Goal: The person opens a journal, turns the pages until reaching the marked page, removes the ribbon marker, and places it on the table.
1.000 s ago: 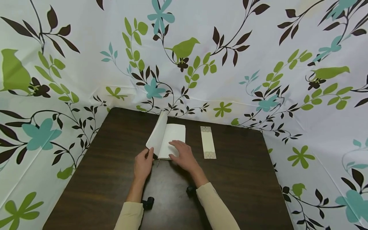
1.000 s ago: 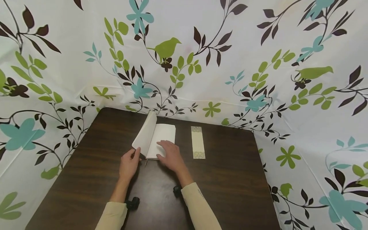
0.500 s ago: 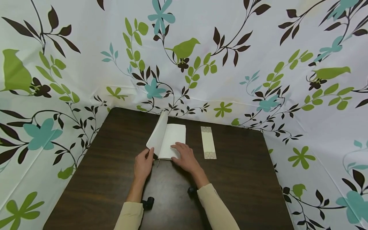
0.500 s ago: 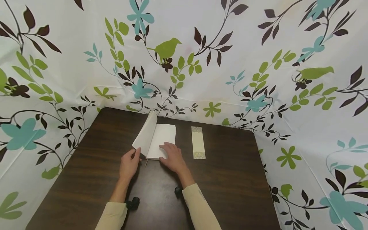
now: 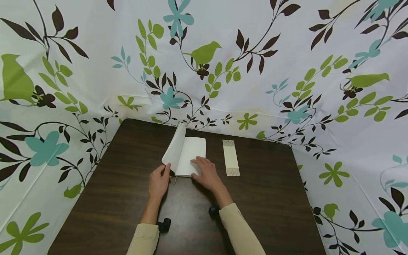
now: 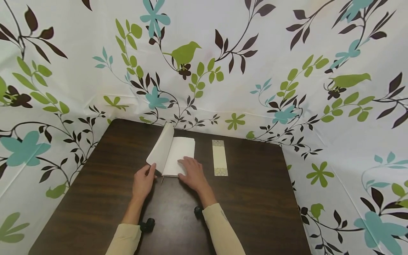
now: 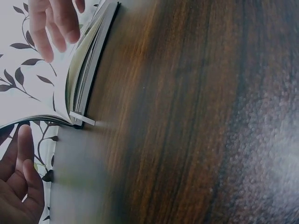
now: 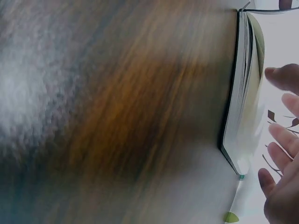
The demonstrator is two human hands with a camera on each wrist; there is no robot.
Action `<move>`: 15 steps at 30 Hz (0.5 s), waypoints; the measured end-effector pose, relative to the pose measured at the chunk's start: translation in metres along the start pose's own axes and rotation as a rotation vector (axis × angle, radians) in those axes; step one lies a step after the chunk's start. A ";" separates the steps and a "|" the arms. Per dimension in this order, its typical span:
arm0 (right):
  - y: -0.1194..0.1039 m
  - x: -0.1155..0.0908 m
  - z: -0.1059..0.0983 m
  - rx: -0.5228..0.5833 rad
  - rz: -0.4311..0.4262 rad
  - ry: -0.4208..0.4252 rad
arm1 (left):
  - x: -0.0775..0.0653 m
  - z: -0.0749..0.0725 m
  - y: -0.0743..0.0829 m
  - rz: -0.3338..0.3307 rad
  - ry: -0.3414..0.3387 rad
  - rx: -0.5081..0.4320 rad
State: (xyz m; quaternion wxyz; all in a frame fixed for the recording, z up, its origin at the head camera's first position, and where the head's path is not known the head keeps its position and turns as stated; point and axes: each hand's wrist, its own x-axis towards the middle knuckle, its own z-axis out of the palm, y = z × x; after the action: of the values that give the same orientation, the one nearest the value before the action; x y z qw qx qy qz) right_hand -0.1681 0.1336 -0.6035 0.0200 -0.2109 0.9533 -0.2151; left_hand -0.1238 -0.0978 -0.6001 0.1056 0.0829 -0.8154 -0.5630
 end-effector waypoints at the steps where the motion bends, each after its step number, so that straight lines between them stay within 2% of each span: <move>1: 0.000 0.000 0.000 -0.006 -0.001 0.006 | 0.000 0.000 0.000 -0.003 0.002 0.005; 8: -0.001 0.000 0.001 -0.057 -0.012 0.024 | 0.002 0.001 -0.001 -0.018 0.012 0.041; 15: -0.001 0.000 0.002 -0.046 -0.033 0.110 | 0.003 0.001 -0.002 -0.034 0.007 0.022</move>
State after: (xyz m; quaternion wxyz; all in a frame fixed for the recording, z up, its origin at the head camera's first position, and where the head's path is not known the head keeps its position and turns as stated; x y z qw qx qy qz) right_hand -0.1675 0.1316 -0.6046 -0.0409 -0.2150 0.9540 -0.2049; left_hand -0.1268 -0.0984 -0.6025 0.0980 0.0999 -0.8197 -0.5555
